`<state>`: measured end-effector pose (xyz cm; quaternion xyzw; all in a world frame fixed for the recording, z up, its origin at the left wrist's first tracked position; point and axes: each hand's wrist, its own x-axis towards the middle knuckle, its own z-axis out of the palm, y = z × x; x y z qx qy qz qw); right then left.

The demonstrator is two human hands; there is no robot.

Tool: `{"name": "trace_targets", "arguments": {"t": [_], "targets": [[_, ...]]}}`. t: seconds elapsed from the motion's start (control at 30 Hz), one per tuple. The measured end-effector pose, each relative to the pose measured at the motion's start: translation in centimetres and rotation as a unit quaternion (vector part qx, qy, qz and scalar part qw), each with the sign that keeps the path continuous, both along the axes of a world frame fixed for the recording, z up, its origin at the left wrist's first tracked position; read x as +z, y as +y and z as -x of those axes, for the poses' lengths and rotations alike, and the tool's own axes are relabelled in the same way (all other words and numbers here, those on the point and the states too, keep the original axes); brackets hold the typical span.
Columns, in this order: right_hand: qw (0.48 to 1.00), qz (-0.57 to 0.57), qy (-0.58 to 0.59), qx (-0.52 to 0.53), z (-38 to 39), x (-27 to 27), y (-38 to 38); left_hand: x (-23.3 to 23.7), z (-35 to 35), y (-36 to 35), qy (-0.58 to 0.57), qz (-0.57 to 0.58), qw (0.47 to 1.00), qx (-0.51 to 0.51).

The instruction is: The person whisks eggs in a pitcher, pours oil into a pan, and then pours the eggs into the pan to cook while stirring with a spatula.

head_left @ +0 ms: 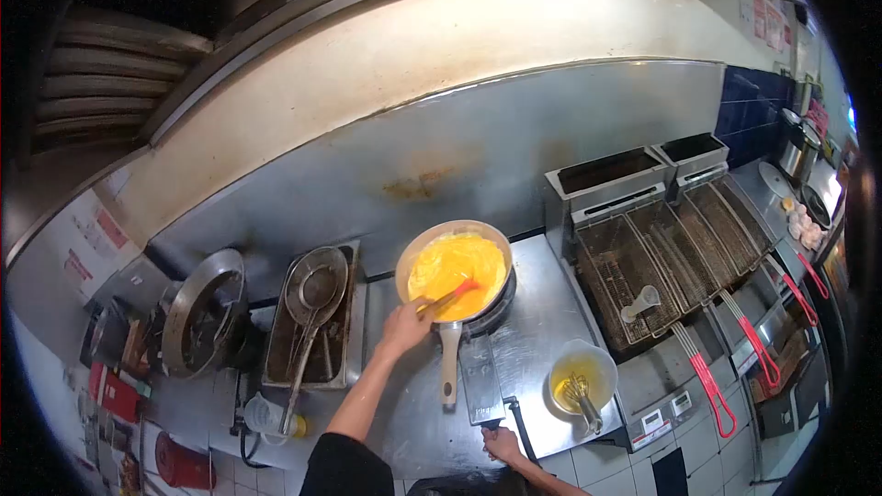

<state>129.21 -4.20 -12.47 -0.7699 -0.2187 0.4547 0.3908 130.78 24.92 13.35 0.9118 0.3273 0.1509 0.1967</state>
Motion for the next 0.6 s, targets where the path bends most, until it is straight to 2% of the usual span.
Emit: {"name": "trace_targets", "arguments": {"t": [0.03,0.13,0.17,0.2,0.23,0.27,0.33,0.43,0.53,0.57,0.6], "targets": [[0.998,0.006,-0.057,0.007,0.2,-0.4,-0.2,1.1,0.4,0.0,-0.001,0.000,1.000,-0.010],[0.995,-0.011,-0.096,-0.024,0.2,-0.4,-0.5,3.3,1.1,0.7,0.055,-0.002,0.998,0.012],[0.992,-0.023,-0.116,-0.031,0.4,0.4,-0.3,2.9,0.7,1.0,0.059,-0.005,0.998,0.011],[0.980,-0.032,-0.192,-0.049,0.6,1.7,-0.3,1.9,-0.2,1.0,0.078,-0.035,0.995,0.042],[0.980,-0.033,-0.192,-0.049,0.8,1.8,-0.1,1.0,-1.1,0.8,0.093,-0.064,0.991,0.072],[0.977,-0.013,-0.211,-0.022,0.7,1.9,-0.1,0.4,-1.4,-0.2,0.026,-0.052,0.997,0.050],[0.963,0.002,-0.269,0.003,0.5,1.0,-0.3,2.6,-0.7,-2.3,0.039,-0.043,0.998,0.022],[0.958,0.012,-0.286,0.023,0.5,-0.1,-0.3,4.3,-0.6,-2.5,0.076,-0.030,0.997,-0.014],[0.956,0.020,-0.289,0.038,0.4,1.3,-0.1,2.2,-2.2,0.4,0.106,-0.066,0.990,0.068],[0.956,0.016,-0.289,0.043,0.7,1.7,0.0,2.0,-2.0,0.0,0.106,-0.068,0.989,0.074],[0.958,0.022,-0.283,0.042,0.7,2.3,-0.2,1.7,-2.0,-0.7,0.063,-0.052,0.996,0.036]]}}
